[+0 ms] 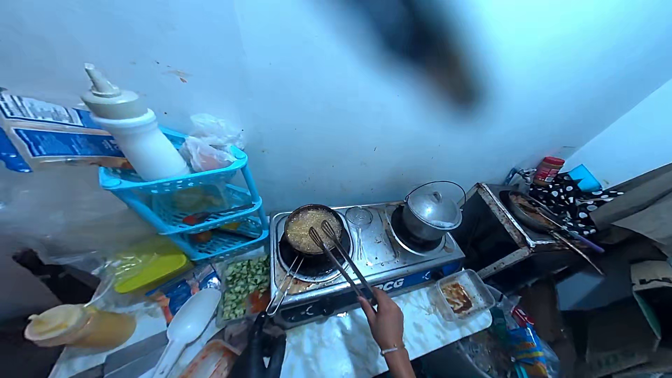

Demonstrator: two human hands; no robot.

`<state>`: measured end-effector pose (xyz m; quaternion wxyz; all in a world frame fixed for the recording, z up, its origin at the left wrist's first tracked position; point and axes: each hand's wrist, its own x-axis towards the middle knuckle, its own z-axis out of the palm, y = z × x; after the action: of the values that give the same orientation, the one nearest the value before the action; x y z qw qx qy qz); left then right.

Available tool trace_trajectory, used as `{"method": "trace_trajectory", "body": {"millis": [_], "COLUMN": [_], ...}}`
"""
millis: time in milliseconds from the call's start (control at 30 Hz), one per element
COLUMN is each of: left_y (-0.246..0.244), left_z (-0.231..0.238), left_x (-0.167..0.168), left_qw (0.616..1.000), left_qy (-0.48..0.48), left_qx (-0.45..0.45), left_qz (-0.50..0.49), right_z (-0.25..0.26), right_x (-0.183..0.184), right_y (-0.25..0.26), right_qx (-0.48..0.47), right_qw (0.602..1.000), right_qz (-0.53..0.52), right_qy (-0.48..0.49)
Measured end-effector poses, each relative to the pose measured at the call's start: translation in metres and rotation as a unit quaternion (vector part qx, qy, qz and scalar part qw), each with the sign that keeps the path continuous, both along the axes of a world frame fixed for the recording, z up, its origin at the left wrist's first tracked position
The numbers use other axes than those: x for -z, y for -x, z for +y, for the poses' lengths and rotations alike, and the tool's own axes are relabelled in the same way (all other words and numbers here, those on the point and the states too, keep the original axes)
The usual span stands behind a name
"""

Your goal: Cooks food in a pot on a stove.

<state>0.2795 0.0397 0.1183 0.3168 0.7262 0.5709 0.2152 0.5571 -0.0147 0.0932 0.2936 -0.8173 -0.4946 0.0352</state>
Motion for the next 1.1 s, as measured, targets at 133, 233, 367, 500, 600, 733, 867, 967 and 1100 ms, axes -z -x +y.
{"method": "trace_trajectory", "body": {"millis": [133,233,367,500,600,733,867,967,1100], "left_y": [0.000,0.002,0.005,0.008,0.012,0.013,0.014,0.014,0.014], "left_z": [-0.002,-0.002,0.000,-0.002,0.000,0.003,0.005,0.005,0.006], "left_x": [-0.001,0.002,-0.009,-0.006,0.010,0.013,0.012,0.012,0.009], "left_qw": [1.000,0.999,1.000,1.000,1.000,1.000,1.000,1.000,1.000], "left_qy": [-0.002,-0.023,0.001,0.020,0.009,0.029,0.021,0.016,0.024], "left_qx": [0.001,-0.003,-0.001,-0.005,-0.010,-0.003,-0.002,0.003,0.006], "left_qz": [-0.011,-0.024,-0.018,-0.014,0.001,0.009,0.006,0.000,0.014], "right_z": [-0.004,-0.005,-0.004,0.000,0.004,-0.001,-0.003,-0.001,0.002], "right_x": [0.006,0.011,0.020,0.013,0.013,0.015,0.017,0.016,0.014], "right_y": [0.003,0.005,0.010,0.017,0.022,0.023,0.026,0.027,0.027], "right_qx": [0.010,0.011,0.018,0.081,0.113,0.084,0.055,0.051,0.052], "right_qw": [0.999,0.997,0.996,0.962,0.864,0.747,0.733,0.743,0.746], "right_qz": [-0.030,-0.057,-0.016,0.258,0.490,0.656,0.675,0.664,0.660], "right_qy": [-0.035,-0.057,-0.089,-0.041,-0.033,-0.061,-0.069,-0.069,-0.074]}}
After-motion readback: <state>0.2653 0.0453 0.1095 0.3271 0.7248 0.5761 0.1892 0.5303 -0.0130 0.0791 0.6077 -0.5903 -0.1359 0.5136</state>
